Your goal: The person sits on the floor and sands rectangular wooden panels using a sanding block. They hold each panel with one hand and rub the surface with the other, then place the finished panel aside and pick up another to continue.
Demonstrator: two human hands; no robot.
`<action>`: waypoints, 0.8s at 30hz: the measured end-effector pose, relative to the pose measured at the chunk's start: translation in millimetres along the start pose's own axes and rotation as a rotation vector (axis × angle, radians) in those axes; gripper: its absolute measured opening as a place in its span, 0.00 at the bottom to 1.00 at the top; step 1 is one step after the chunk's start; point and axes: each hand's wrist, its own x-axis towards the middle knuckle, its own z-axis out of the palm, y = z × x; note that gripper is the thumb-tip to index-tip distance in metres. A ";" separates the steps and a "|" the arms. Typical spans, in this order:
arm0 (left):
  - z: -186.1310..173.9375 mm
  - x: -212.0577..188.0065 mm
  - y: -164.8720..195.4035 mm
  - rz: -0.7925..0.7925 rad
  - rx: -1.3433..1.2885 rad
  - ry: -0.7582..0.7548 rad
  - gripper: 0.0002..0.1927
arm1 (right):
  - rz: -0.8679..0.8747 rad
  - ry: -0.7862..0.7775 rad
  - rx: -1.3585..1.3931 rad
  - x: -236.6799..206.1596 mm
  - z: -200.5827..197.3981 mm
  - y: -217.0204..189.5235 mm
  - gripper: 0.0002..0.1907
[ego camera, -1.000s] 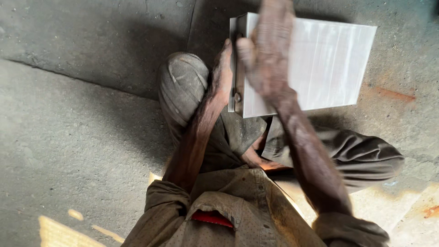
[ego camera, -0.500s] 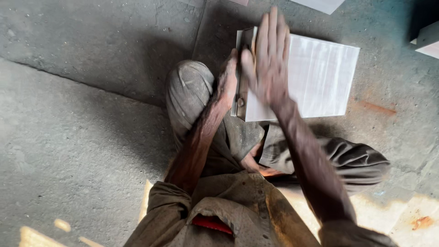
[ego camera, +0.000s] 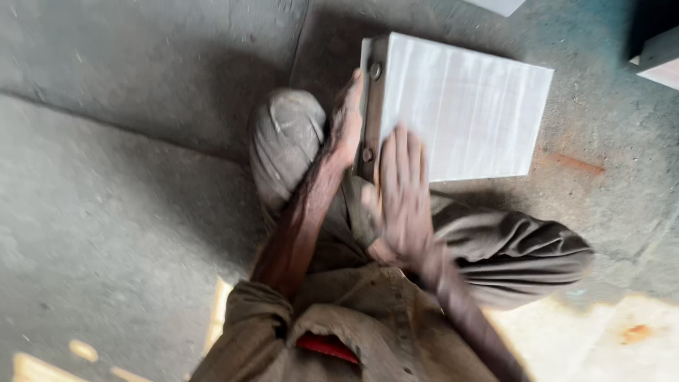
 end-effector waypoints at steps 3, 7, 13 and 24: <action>1.3 0.3 -0.7 -0.024 -0.023 -0.002 0.42 | -0.013 -0.029 -0.004 -13.7 -0.8 -7.1 0.42; 2.7 3.4 -0.4 -0.053 -0.159 -0.085 0.41 | 0.017 0.098 0.037 75.1 1.8 30.3 0.45; 1.3 6.7 -6.3 0.149 0.036 0.051 0.39 | -0.052 -0.012 0.055 -13.6 0.0 -1.8 0.41; 1.7 10.6 -5.9 0.087 0.001 0.025 0.40 | -0.034 -0.041 -0.064 -3.0 -2.2 6.8 0.45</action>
